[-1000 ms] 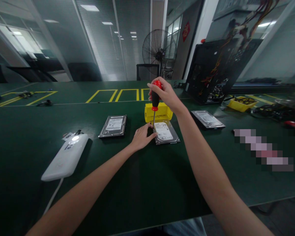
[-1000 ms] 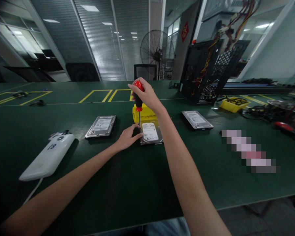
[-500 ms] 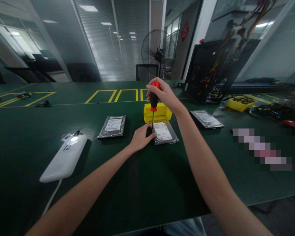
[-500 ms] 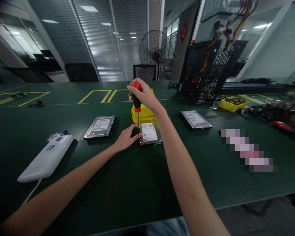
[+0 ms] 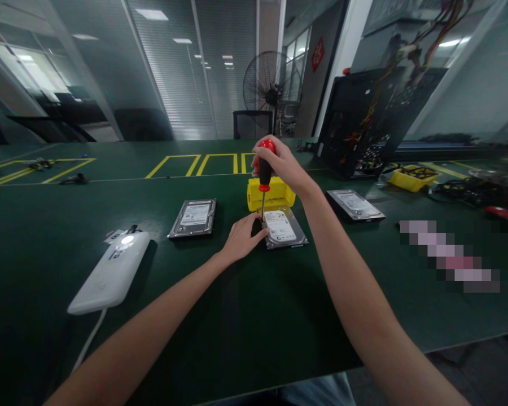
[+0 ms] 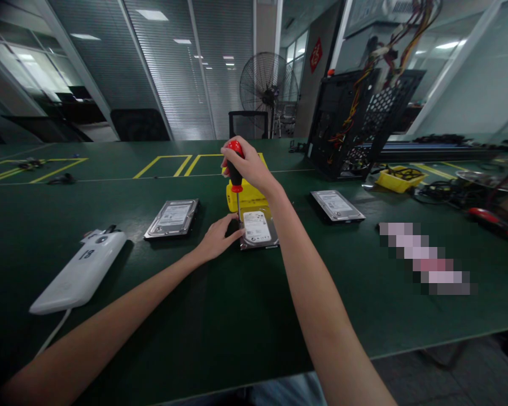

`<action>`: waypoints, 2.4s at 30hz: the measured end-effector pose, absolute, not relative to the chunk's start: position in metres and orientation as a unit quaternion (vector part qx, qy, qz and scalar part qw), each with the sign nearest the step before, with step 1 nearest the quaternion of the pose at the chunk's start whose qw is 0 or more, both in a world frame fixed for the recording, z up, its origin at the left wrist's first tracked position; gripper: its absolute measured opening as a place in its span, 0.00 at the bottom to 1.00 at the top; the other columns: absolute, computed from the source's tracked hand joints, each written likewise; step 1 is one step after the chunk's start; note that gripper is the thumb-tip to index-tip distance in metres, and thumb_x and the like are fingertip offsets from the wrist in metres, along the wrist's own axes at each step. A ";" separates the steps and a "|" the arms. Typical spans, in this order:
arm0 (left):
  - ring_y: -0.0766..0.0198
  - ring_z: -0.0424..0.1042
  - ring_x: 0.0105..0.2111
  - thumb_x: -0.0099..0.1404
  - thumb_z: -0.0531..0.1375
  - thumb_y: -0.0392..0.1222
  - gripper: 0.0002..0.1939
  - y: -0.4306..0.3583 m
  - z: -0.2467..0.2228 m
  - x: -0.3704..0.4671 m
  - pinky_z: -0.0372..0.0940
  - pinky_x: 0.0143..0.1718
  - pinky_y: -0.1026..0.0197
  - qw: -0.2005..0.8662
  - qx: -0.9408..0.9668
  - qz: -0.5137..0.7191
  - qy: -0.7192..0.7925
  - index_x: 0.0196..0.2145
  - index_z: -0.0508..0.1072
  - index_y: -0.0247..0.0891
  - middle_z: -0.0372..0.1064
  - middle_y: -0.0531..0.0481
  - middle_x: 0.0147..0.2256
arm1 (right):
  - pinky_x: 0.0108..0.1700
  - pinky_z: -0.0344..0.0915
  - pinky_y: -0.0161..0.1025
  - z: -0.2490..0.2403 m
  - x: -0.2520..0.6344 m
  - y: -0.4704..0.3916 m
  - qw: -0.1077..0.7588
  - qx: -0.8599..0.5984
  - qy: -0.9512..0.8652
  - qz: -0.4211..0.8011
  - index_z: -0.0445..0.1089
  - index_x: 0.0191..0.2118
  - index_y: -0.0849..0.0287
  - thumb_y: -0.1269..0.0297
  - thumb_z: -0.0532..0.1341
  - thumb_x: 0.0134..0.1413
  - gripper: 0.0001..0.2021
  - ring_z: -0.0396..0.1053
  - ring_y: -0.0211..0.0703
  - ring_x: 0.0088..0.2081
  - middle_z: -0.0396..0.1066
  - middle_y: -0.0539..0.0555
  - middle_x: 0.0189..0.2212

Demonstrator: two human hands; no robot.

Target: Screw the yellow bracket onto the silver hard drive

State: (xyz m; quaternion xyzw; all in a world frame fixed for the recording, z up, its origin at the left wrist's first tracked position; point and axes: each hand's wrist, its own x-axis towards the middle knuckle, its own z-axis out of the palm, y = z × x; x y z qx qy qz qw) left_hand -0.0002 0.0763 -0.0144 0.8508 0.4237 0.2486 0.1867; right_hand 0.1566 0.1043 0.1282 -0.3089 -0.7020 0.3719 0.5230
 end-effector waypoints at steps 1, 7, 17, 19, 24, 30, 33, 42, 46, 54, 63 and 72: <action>0.50 0.63 0.56 0.68 0.51 0.57 0.24 0.077 -0.014 0.000 0.57 0.57 0.44 0.187 0.851 0.249 0.423 0.54 0.61 0.39 0.65 0.41 0.55 | 0.36 0.68 0.37 0.128 0.156 0.104 0.523 -0.311 -0.701 0.373 0.59 0.39 0.56 0.52 0.59 0.56 0.14 0.68 0.35 0.30 0.66 0.48 0.29; 0.50 0.64 0.56 0.67 0.53 0.56 0.23 0.080 -0.014 0.000 0.58 0.56 0.45 0.189 0.848 0.250 0.427 0.52 0.63 0.39 0.67 0.42 0.54 | 0.35 0.67 0.37 0.126 0.154 0.107 0.529 -0.333 -0.681 0.381 0.56 0.46 0.55 0.53 0.58 0.57 0.16 0.68 0.35 0.29 0.65 0.48 0.29; 0.50 0.65 0.55 0.67 0.54 0.57 0.23 0.077 -0.012 0.001 0.59 0.56 0.45 0.196 0.843 0.257 0.430 0.52 0.63 0.40 0.67 0.42 0.54 | 0.34 0.68 0.38 0.125 0.150 0.106 0.528 -0.325 -0.698 0.359 0.54 0.49 0.54 0.49 0.62 0.52 0.24 0.68 0.38 0.30 0.65 0.50 0.31; 0.50 0.65 0.55 0.67 0.54 0.57 0.23 0.077 -0.012 0.001 0.59 0.56 0.45 0.196 0.842 0.257 0.432 0.52 0.63 0.39 0.67 0.42 0.54 | 0.34 0.68 0.39 0.126 0.147 0.103 0.527 -0.330 -0.701 0.348 0.55 0.50 0.52 0.49 0.62 0.53 0.24 0.68 0.38 0.31 0.65 0.50 0.31; 0.50 0.66 0.55 0.67 0.53 0.56 0.23 0.075 -0.011 0.001 0.59 0.56 0.45 0.196 0.841 0.255 0.434 0.52 0.63 0.39 0.67 0.42 0.54 | 0.37 0.68 0.39 0.128 0.141 0.096 0.531 -0.325 -0.714 0.319 0.59 0.47 0.51 0.51 0.60 0.56 0.17 0.67 0.36 0.31 0.64 0.50 0.34; 0.50 0.66 0.54 0.67 0.54 0.56 0.23 0.075 -0.011 0.001 0.60 0.55 0.45 0.200 0.839 0.256 0.436 0.52 0.63 0.38 0.67 0.41 0.54 | 0.34 0.68 0.36 0.121 0.142 0.109 0.542 -0.290 -0.705 0.353 0.58 0.47 0.51 0.47 0.54 0.59 0.17 0.64 0.34 0.29 0.64 0.50 0.33; 0.50 0.66 0.54 0.67 0.54 0.56 0.22 0.077 -0.014 0.001 0.60 0.55 0.46 0.192 0.842 0.268 0.427 0.51 0.63 0.38 0.68 0.42 0.53 | 0.32 0.67 0.36 0.119 0.144 0.113 0.549 -0.280 -0.695 0.371 0.58 0.44 0.52 0.47 0.50 0.62 0.15 0.64 0.34 0.27 0.62 0.49 0.31; 0.49 0.66 0.54 0.67 0.53 0.57 0.23 0.077 -0.015 0.001 0.61 0.54 0.45 0.190 0.842 0.272 0.425 0.52 0.63 0.39 0.68 0.42 0.53 | 0.36 0.68 0.34 0.123 0.144 0.111 0.558 -0.272 -0.691 0.371 0.60 0.46 0.54 0.46 0.61 0.53 0.21 0.67 0.34 0.31 0.65 0.48 0.33; 0.49 0.67 0.53 0.67 0.54 0.56 0.23 0.077 -0.015 0.001 0.61 0.53 0.45 0.190 0.842 0.276 0.423 0.51 0.64 0.37 0.68 0.41 0.53 | 0.35 0.68 0.37 0.122 0.143 0.109 0.568 -0.268 -0.686 0.368 0.58 0.50 0.53 0.49 0.62 0.53 0.23 0.67 0.34 0.29 0.66 0.48 0.31; 0.50 0.67 0.53 0.67 0.54 0.56 0.22 0.076 -0.013 0.001 0.61 0.53 0.46 0.195 0.841 0.275 0.424 0.50 0.64 0.36 0.68 0.40 0.52 | 0.32 0.69 0.38 0.121 0.144 0.108 0.567 -0.277 -0.689 0.358 0.58 0.47 0.54 0.51 0.63 0.53 0.21 0.67 0.36 0.27 0.66 0.48 0.27; 0.51 0.67 0.53 0.67 0.55 0.54 0.21 0.076 -0.013 0.002 0.61 0.54 0.46 0.191 0.840 0.272 0.429 0.50 0.64 0.38 0.68 0.42 0.52 | 0.31 0.69 0.37 0.123 0.140 0.105 0.554 -0.262 -0.688 0.389 0.60 0.39 0.54 0.47 0.53 0.61 0.15 0.64 0.34 0.25 0.63 0.48 0.27; 0.50 0.67 0.53 0.66 0.54 0.56 0.22 0.076 -0.015 0.002 0.61 0.54 0.45 0.190 0.839 0.272 0.431 0.50 0.64 0.38 0.68 0.41 0.52 | 0.33 0.68 0.36 0.121 0.143 0.109 0.562 -0.291 -0.677 0.374 0.58 0.38 0.54 0.43 0.59 0.53 0.20 0.66 0.34 0.27 0.63 0.46 0.27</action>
